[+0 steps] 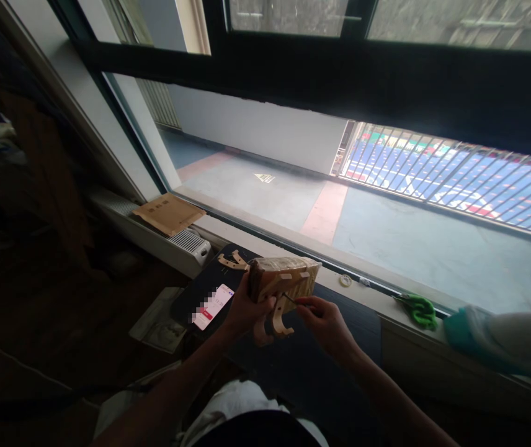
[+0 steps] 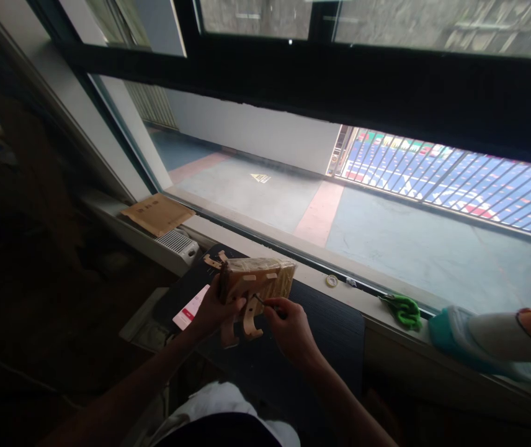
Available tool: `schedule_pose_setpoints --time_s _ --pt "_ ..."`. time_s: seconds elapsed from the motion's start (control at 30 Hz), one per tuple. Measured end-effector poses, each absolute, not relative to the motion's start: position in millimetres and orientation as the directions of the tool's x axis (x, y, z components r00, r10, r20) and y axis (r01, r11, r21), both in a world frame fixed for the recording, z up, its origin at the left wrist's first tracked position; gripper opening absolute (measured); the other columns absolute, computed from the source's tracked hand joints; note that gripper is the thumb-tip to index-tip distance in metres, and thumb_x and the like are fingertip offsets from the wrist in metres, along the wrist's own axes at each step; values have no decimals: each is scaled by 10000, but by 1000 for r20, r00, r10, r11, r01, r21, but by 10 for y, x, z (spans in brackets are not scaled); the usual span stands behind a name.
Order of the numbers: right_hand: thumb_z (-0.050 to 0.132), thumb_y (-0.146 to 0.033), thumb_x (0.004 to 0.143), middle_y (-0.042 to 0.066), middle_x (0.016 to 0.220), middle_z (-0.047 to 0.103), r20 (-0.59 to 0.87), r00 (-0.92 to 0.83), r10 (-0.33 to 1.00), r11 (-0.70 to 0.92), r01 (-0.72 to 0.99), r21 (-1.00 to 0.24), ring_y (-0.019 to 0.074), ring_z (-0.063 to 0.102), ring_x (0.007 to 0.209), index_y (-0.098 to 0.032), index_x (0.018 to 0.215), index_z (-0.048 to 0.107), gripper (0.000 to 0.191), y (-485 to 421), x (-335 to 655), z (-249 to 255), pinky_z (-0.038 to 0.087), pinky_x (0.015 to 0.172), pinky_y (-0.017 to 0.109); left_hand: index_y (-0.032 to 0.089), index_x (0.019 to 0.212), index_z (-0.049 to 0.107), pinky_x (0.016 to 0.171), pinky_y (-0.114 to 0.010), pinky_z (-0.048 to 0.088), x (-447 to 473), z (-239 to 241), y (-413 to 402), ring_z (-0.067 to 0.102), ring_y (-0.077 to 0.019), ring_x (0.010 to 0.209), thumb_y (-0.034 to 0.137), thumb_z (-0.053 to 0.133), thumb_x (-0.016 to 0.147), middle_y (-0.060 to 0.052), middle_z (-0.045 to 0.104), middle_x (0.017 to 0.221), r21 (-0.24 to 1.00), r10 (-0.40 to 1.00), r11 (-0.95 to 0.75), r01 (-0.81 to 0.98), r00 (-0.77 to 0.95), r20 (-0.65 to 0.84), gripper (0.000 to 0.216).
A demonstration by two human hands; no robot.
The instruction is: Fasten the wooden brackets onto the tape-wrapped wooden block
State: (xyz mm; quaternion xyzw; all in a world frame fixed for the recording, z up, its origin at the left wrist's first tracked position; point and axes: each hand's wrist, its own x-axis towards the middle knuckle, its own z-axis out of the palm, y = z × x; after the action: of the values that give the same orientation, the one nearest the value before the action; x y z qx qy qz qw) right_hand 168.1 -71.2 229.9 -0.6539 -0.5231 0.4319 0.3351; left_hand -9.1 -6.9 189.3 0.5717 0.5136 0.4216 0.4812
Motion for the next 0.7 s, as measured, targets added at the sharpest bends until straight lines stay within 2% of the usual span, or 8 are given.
schedule_pose_setpoints --time_s 0.1,0.2,0.3,0.4,0.47,0.53,0.63,0.7 --pt "510 -302 838 18 724 664 -124 31 992 -115 646 -755 122 582 591 -168 1079 635 303 -732 1722 2432 399 526 226 190 1132 484 776 -318 541 -59 1899 -82 639 -212 909 256 710 620 -22 645 980 988 995 7 155 94 -22 563" --pt "519 -170 837 41 916 668 -58 -104 993 70 906 -418 138 622 715 -226 1190 564 361 -754 1749 2573 424 574 222 183 1167 476 805 -331 534 -49 1942 -70 626 -229 961 251 723 605 -40 638 1028 985 995 16 170 94 -32 619" --pt "489 -65 831 74 966 647 -57 -285 957 278 955 -98 157 634 755 -217 1219 548 421 -772 1761 2613 442 560 218 180 1146 491 778 -324 541 -26 2001 -83 639 -223 912 243 718 605 -33 651 980 984 993 42 172 102 -60 590" --pt "492 -31 803 97 923 653 -64 -354 933 356 934 16 182 645 719 -182 1256 527 479 -784 1761 2556 459 551 245 188 1113 510 754 -314 543 14 2041 -116 647 -212 865 234 720 592 -16 659 933 981 993 46 187 95 -64 564" --pt "471 -48 816 86 884 664 -41 -314 949 309 946 -95 168 641 669 -187 1248 542 459 -789 1754 2490 456 548 248 193 1119 507 747 -310 541 29 2041 -130 647 -209 852 228 720 586 -13 659 931 977 994 36 211 89 -56 575" --pt "451 -126 858 60 839 678 -15 -183 983 164 909 -384 144 628 643 -196 1180 601 362 -789 1744 2415 447 556 236 200 1130 502 741 -306 537 24 2014 -132 646 -205 843 232 717 592 -9 656 926 971 995 11 238 91 -34 580" --pt "458 -292 874 20 712 661 -135 19 991 -121 582 -804 112 567 546 -171 1075 663 311 -765 1745 2305 406 501 219 213 1117 503 728 -296 533 0 1948 -129 642 -195 831 253 712 613 1 650 910 961 994 -46 273 104 19 548" --pt "487 -345 846 -4 615 609 -241 36 970 -235 403 -885 96 501 480 -143 1056 667 343 -735 1766 2251 360 454 213 215 1094 504 731 -297 532 -3 1910 -134 640 -191 833 255 712 616 4 646 909 962 993 -62 266 118 32 523"
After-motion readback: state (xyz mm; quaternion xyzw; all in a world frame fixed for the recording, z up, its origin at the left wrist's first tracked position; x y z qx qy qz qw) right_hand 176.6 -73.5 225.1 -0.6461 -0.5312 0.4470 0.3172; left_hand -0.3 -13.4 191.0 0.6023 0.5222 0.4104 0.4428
